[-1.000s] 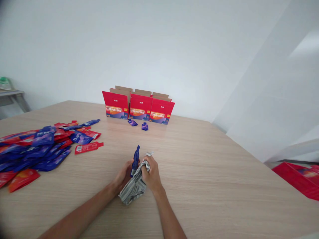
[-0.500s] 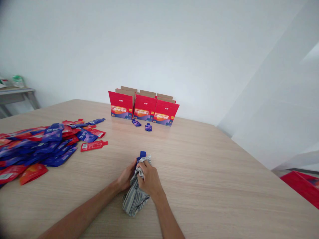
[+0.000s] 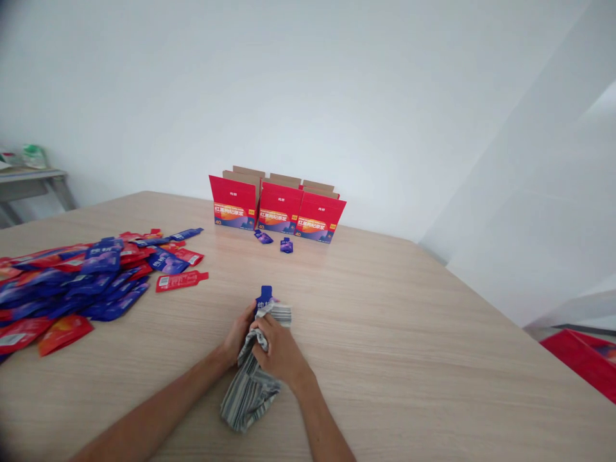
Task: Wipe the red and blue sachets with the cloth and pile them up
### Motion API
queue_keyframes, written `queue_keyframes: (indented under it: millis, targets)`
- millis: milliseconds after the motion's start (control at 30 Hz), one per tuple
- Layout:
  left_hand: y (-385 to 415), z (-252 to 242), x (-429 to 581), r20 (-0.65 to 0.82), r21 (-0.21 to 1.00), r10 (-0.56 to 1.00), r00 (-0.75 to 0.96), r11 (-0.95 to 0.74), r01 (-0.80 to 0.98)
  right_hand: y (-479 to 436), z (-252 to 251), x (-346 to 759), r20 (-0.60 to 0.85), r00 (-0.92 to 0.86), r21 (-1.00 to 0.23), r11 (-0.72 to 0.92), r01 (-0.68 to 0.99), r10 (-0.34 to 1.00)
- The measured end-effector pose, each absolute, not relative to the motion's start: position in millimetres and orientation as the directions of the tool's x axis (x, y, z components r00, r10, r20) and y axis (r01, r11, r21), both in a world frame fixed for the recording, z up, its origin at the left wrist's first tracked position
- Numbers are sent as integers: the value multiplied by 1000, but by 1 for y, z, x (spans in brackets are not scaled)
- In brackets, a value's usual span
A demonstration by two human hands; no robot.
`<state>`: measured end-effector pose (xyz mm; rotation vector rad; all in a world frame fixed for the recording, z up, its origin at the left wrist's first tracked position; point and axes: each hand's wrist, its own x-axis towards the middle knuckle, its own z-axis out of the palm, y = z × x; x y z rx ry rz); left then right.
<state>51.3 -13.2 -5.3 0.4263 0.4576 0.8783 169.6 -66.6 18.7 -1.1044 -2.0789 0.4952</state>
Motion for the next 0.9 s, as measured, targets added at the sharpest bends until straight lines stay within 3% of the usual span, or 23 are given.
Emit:
queue_keyframes:
  millis: [133, 367, 433, 533, 700, 800, 900]
  targets:
    - [-11, -7, 51, -210, 539, 801, 561, 573, -617, -65, 16, 171, 416, -357, -610, 548, 573, 836]
    - [-20, -19, 65, -284, 562, 736, 615, 647, -515, -57, 19, 192, 550, -21, -675, 459, 578, 835]
    - [-22, -16, 62, -297, 565, 716, 632, 665, -488, -58, 20, 191, 537, -43, -676, 460, 575, 843]
    - [-21, -8, 55, -326, 567, 723, 609, 665, -486, -63, 20, 182, 476, -226, -642, 511, 571, 850]
    - [-11, 3, 44, -216, 588, 817, 535, 546, -597, -68, 19, 169, 354, -428, -609, 552, 569, 832]
    - [-9, 1, 43, -232, 617, 807, 542, 553, -560, -65, 19, 172, 391, -377, -604, 543, 584, 840]
    - [-14, -2, 45, -229, 678, 780, 582, 557, -480, -60, 19, 181, 497, -204, -627, 512, 587, 843]
